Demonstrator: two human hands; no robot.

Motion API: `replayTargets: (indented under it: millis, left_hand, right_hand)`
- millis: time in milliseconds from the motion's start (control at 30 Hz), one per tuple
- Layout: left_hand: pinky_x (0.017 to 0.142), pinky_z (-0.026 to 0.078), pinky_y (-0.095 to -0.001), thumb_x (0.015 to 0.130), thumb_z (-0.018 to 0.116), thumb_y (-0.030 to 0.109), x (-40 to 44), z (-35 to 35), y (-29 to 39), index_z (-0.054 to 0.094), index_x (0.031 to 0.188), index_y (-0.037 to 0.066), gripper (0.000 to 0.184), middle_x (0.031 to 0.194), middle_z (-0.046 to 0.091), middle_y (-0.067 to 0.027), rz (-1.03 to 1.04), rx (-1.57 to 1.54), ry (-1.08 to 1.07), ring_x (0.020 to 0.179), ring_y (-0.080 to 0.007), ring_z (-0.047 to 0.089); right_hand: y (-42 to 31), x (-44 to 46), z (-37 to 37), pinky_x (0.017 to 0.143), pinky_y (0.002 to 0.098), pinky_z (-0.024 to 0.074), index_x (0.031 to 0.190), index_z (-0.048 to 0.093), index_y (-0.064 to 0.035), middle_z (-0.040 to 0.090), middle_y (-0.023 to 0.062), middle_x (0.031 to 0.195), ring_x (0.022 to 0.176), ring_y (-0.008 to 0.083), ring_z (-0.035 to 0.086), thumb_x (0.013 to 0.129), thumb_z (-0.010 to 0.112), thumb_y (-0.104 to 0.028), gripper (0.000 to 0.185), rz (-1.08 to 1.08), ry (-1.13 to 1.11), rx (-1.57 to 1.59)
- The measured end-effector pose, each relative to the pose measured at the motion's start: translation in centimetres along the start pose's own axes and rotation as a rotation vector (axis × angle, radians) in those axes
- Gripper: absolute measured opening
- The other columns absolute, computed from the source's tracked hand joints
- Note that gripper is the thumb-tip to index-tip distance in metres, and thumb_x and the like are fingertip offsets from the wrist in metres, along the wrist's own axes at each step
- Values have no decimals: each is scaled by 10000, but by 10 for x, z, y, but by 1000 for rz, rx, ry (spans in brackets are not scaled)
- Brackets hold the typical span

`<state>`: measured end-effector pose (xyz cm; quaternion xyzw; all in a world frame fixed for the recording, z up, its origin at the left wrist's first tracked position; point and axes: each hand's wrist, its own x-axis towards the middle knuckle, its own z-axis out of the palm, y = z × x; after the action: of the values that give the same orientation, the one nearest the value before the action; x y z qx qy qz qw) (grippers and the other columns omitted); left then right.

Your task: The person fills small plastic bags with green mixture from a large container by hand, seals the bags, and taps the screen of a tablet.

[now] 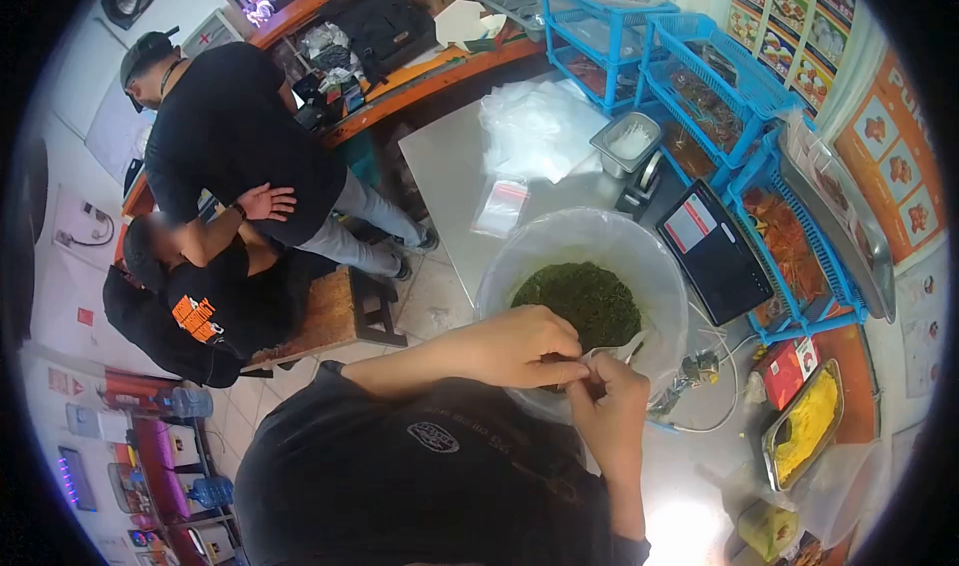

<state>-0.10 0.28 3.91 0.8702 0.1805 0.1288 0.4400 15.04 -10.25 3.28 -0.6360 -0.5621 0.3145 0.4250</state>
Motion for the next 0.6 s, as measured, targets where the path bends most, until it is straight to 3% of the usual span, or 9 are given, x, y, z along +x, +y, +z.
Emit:
replayTargets:
  millis: [133,367,467,533,600]
  left_hand:
    - [611,445,-406,823,595,155,0,1,-10,610,737,-22,197,683,572,-148,109,-60,14,679,-335,584]
    - [631,443,-414,770,601,117,-4,3,-8,568,712,-2,137,704,552,-129,131,109,117,706,-318,575]
    - [623,436,-415,752,615,129,-6,-3,-3,544,671,14,157,677,529,-123,196,41,73,676,-316,557]
    - [611,427,-414,738,629,147,-8,-6,-2,534,654,24,177,666,516,-121,246,-82,-8,659,-313,545]
    - [604,427,-426,693,631,133,-7,-1,-2,531,611,17,174,625,516,-117,207,188,247,635,-320,549]
  right_hand:
    - [-2,-3,3,500,269,398,733,559,24,568,102,607,531,122,533,781,657,6,111,-25,18,13]
    - [-3,-3,9,529,302,420,837,594,21,601,144,681,563,235,578,817,598,28,21,-150,97,-77]
    - [-13,-5,-1,527,326,410,772,568,28,560,168,645,560,277,563,815,569,7,48,-96,-106,-72]
    - [-3,-7,0,513,338,393,734,552,31,536,182,627,536,286,529,803,554,-8,80,-130,-88,-4]
    - [4,-6,1,496,345,370,701,535,34,511,185,604,508,280,485,789,544,-17,102,-112,15,-86]
